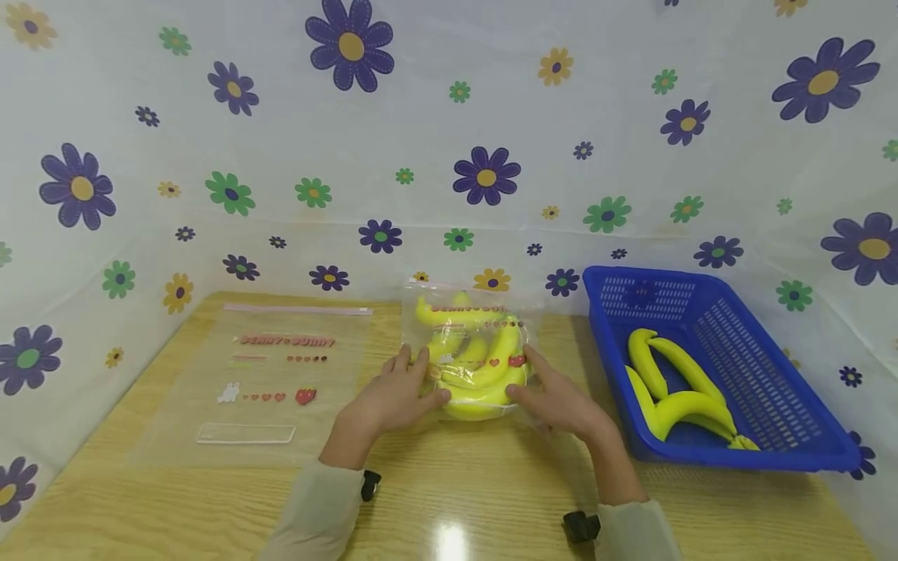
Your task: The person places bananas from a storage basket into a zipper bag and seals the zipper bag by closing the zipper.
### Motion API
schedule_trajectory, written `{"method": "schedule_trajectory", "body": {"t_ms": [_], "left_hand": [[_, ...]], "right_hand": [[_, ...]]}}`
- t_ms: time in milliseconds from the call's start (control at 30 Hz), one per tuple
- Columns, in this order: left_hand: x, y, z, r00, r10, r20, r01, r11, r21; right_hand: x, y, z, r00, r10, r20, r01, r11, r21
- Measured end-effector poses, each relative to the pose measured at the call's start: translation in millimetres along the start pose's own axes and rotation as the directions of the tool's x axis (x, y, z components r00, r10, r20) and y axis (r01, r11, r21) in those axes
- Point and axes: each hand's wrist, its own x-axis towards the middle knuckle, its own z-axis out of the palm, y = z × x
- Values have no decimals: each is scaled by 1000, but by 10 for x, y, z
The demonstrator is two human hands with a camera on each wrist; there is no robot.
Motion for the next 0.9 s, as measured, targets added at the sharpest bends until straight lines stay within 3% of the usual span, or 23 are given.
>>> {"method": "schedule_trajectory", "body": {"t_ms": [400, 600, 767, 900], "left_hand": [[-16, 42, -6, 1000, -13, 20, 12, 1000, 13], [-4, -48, -16, 999, -20, 42, 23, 997, -79], [3, -133, -59, 999, 14, 46, -5, 979, -205], [3, -156, -79, 999, 22, 47, -10, 971, -240]], "right_hand": [[-13, 30, -30, 1000, -5, 14, 5, 1000, 18], [-6, 52, -40, 999, -23, 26, 22, 998, 53], [-2, 80, -63, 999, -25, 38, 23, 998, 53], [5, 123, -90, 997, -49, 60, 43, 995, 91]]}}
